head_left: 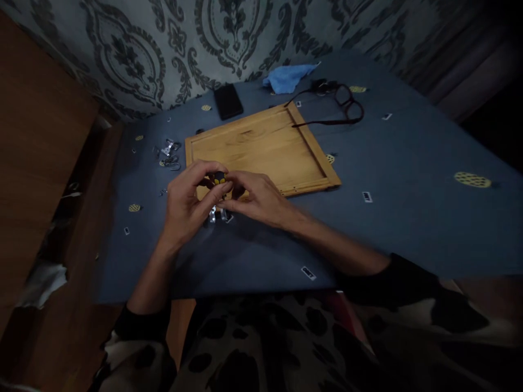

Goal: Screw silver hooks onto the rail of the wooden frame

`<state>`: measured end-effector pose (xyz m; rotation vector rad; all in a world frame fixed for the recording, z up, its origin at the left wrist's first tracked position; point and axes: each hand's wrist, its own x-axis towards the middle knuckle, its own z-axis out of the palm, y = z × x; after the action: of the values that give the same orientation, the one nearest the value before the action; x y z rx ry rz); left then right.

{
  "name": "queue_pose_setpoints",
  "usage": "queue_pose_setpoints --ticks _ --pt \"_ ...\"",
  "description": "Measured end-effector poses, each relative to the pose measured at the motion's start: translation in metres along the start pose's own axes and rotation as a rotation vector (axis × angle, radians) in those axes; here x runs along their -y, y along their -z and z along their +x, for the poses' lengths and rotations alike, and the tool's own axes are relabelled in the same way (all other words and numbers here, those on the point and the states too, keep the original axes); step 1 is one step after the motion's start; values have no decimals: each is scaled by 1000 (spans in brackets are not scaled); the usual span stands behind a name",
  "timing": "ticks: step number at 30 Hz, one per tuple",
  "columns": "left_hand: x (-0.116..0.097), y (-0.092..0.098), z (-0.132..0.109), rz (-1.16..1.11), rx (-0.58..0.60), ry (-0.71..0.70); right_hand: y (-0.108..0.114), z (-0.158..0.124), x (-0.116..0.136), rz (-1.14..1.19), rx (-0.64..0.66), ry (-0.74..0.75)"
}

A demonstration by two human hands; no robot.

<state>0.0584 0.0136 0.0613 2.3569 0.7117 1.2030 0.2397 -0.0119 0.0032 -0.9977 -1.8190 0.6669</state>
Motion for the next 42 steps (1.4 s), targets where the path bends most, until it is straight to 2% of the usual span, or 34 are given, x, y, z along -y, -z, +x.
queue_pose_setpoints --ticks 3,5,8,10,18,27,34,42 --pt "1 0 -3 -29 -33 30 7 -16 -9 -135 -24 69" --pt "2 0 -5 -38 -58 59 8 -26 -15 -253 -18 202" --pt "6 2 -7 -52 -79 87 5 -37 -22 -355 33 369" --pt "9 3 -8 -61 -95 105 2 -40 -25 -402 86 412" --pt "15 8 -10 -43 -165 135 -1 -40 -28 -420 227 350" --pt "13 9 -12 -27 -178 164 3 -39 -30 -377 224 426" --pt "14 9 -13 -83 -204 152 1 -39 -31 -400 204 383" --pt "12 9 -13 -45 -193 167 2 -38 -28 -435 317 344"
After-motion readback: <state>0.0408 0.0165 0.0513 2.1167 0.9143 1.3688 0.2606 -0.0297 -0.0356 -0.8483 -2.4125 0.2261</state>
